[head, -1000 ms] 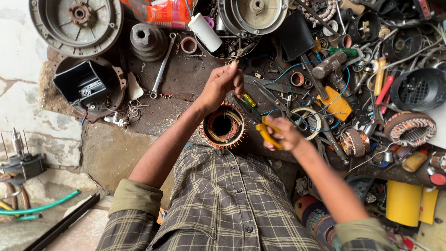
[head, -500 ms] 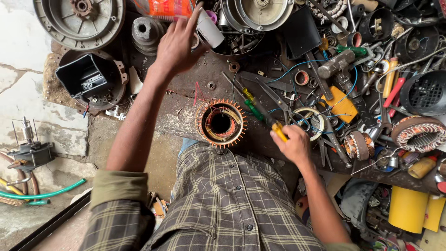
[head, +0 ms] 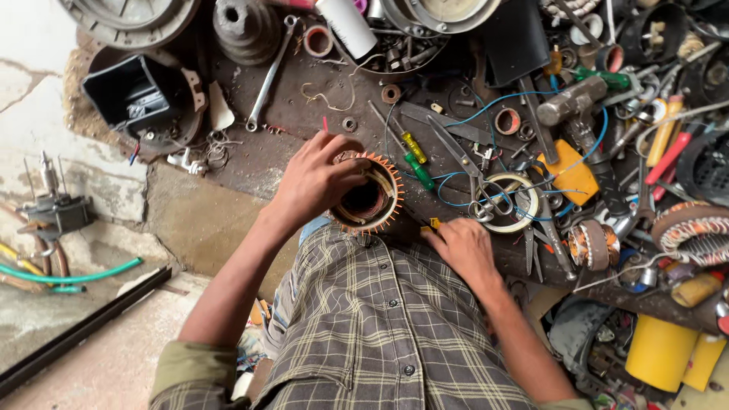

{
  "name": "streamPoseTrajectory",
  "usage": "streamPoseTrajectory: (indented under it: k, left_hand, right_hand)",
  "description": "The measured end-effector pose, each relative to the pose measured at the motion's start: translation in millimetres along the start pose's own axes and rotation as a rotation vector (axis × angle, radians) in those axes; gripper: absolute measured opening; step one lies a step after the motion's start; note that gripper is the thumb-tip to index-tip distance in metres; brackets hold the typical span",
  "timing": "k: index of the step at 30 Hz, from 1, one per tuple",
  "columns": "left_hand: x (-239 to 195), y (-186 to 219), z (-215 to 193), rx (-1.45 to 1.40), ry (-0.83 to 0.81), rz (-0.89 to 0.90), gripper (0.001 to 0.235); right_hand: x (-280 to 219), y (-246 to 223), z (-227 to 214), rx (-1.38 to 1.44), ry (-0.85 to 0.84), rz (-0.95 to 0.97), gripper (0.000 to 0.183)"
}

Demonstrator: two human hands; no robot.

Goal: The person repairs a motor stator by hand, using pliers and a screwdriver to adjust and secure copper windings within the stator slots. The person repeatedly manipulates the wires and tools to ensure proper alignment and connection.

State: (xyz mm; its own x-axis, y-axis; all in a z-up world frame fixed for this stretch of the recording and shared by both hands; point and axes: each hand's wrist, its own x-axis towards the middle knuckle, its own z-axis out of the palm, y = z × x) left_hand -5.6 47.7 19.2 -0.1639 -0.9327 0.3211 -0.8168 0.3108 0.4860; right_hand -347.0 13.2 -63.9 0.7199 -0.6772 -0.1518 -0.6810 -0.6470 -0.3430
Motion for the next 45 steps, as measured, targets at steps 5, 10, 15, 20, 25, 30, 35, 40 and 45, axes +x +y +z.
streamPoseTrajectory:
  k: [5, 10, 15, 20, 25, 30, 35, 40, 45]
  left_hand:
    - [-2, -13, 11, -0.149, -0.024, -0.029, 0.017]
    - [-2, -23, 16, -0.188, 0.017, -0.063, 0.013]
    - [6, -19, 21, -0.005, -0.05, -0.009, 0.015]
    - [7, -13, 23, 0.065, -0.081, -0.084, 0.018]
    - [-7, -16, 29, -0.334, 0.048, -0.384, 0.03]
    - [-6, -28, 47, -0.859, -0.022, -0.537, 0.025]
    - [3, -50, 44, -1.019, -0.315, -0.771, 0.042]
    - [8, -55, 46, -1.191, -0.42, -0.733, 0.039]
    - [1, -52, 50, -1.239, -0.378, -0.762, 0.037]
  right_hand:
    - [43, -4, -23, 0.038, 0.108, -0.065, 0.026]
    - [87, -6, -26, 0.117, 0.301, -0.131, 0.018]
    - [114, 3, -1, -0.008, 0.357, -0.107, 0.027]
    - [131, 21, 31, -0.11, 0.293, -0.128, 0.034]
    - [118, 23, 40, -0.035, 0.299, -0.142, 0.041]
    - [112, 18, 43, 0.082, 0.334, -0.141, 0.036]
    - [146, 8, 45, 0.097, 0.282, -0.155, 0.038]
    - [138, -11, -2, 0.345, 0.353, -0.03, 0.021]
    - [74, -26, -68, 0.219, 0.27, -0.159, 0.025]
